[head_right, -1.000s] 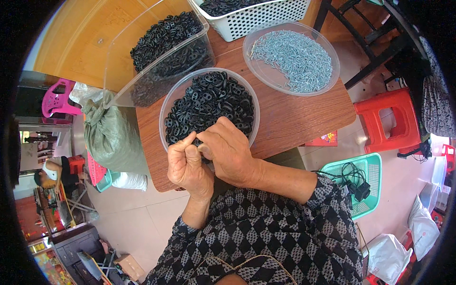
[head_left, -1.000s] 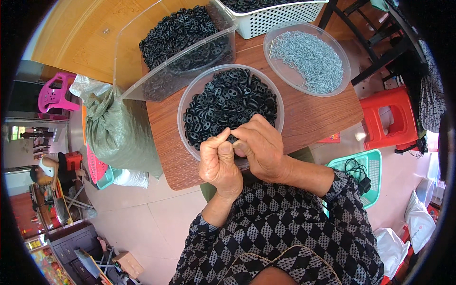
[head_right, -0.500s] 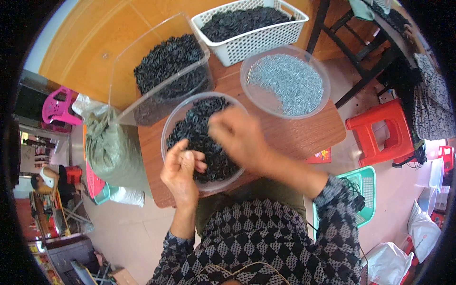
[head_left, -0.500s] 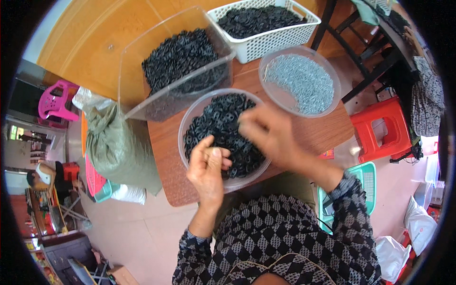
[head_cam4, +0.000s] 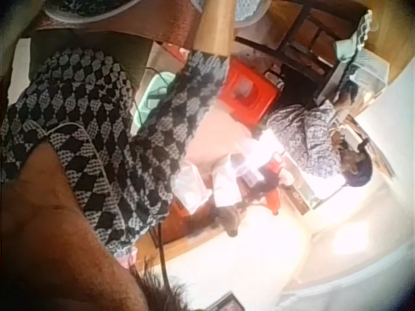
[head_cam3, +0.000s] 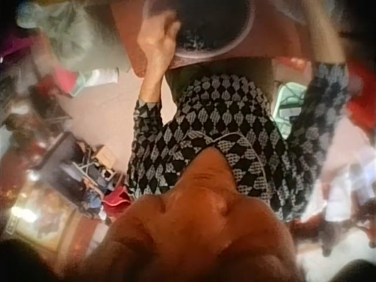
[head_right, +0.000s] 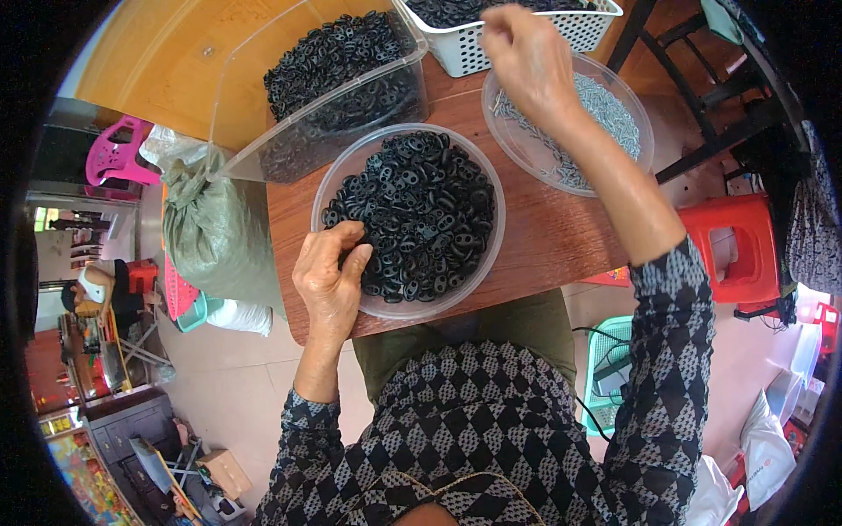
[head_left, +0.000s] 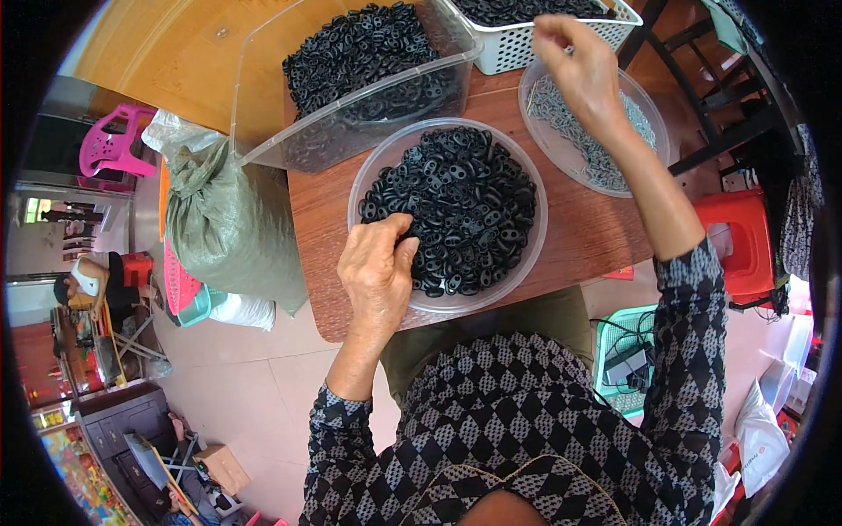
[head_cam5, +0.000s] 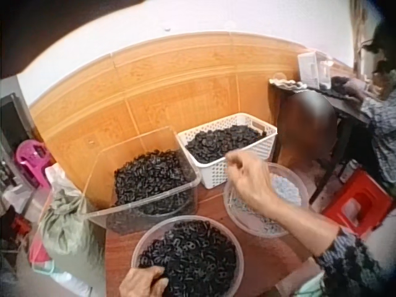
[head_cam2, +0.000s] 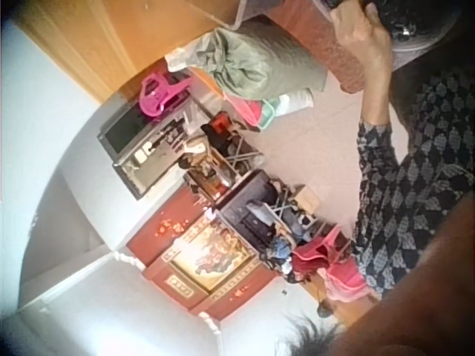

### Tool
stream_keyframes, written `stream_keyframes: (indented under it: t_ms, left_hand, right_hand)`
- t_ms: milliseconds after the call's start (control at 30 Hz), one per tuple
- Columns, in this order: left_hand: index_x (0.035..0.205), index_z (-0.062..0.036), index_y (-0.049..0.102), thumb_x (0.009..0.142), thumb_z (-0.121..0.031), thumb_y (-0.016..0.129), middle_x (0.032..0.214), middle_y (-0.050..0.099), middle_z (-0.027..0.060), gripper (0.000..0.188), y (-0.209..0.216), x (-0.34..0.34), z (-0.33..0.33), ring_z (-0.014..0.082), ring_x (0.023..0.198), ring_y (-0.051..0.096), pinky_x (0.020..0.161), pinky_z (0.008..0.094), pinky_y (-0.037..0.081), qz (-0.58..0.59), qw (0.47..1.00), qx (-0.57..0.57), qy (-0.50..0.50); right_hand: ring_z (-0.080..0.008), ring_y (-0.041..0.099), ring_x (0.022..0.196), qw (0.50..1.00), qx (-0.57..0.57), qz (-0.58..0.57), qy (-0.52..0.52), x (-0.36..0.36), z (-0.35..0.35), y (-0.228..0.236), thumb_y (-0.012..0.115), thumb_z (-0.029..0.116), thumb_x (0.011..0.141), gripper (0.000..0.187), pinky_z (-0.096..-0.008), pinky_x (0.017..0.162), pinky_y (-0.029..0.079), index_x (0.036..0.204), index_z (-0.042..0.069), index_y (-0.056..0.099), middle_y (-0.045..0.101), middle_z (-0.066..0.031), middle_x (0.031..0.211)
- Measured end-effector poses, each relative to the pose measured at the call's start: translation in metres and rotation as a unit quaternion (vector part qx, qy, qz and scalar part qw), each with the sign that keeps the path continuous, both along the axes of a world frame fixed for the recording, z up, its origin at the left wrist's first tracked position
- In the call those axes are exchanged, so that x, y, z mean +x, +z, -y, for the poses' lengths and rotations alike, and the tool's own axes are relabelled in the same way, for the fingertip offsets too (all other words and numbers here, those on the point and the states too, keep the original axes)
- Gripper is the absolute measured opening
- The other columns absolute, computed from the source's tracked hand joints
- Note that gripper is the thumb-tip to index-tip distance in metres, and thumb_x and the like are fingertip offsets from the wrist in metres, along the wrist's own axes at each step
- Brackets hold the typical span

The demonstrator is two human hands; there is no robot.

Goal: The person inserts small metal pins into black plastic rings one at a time. They pick a ring from a clear bowl, insert a pin from a separate tray, and place the assembled unit into a white basket. The process repeats continuously throughout the clip.

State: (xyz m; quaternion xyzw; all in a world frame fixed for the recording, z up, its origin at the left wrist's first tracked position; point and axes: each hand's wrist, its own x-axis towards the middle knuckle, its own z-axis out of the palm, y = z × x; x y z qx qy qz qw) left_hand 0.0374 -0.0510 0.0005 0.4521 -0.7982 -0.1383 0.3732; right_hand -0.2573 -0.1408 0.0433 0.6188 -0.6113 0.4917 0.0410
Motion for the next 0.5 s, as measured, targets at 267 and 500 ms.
stream_keyframes:
  t_ms: [267, 500]
  left_hand:
    - [0.092, -0.0005, 0.060, 0.060, 0.007, 0.069, 0.077, 0.060, 0.0093, 0.035, -0.001, -0.011, 0.011, 0.0237, 0.074, 0.057, 0.064, 0.0333, 0.046, 0.122, 0.990, -0.055, -0.048]
    - [0.093, 0.0008, 0.059, 0.064, 0.009, 0.065, 0.075, 0.058, 0.0106, 0.031, -0.004, -0.010, 0.015, 0.0241, 0.073, 0.057, 0.064, 0.0329, 0.046, 0.126, 0.989, -0.055, -0.048]
  right_hand:
    - [-0.0162, 0.056, 0.076, 0.992, 0.039, 0.056, 0.104, 0.024, -0.066, -0.021, 0.060, 0.003, 0.081, 0.011, -0.0268, 0.068, 0.045, 0.091, -0.001, 0.063, 0.061, -0.0077, 0.083]
    - [-0.0243, 0.057, 0.072, 0.984, 0.030, 0.079, 0.160, 0.049, -0.095, -0.012, 0.063, -0.001, 0.076, 0.008, -0.0315, 0.063, 0.045, 0.084, 0.000, 0.062, 0.060, -0.0101, 0.076]
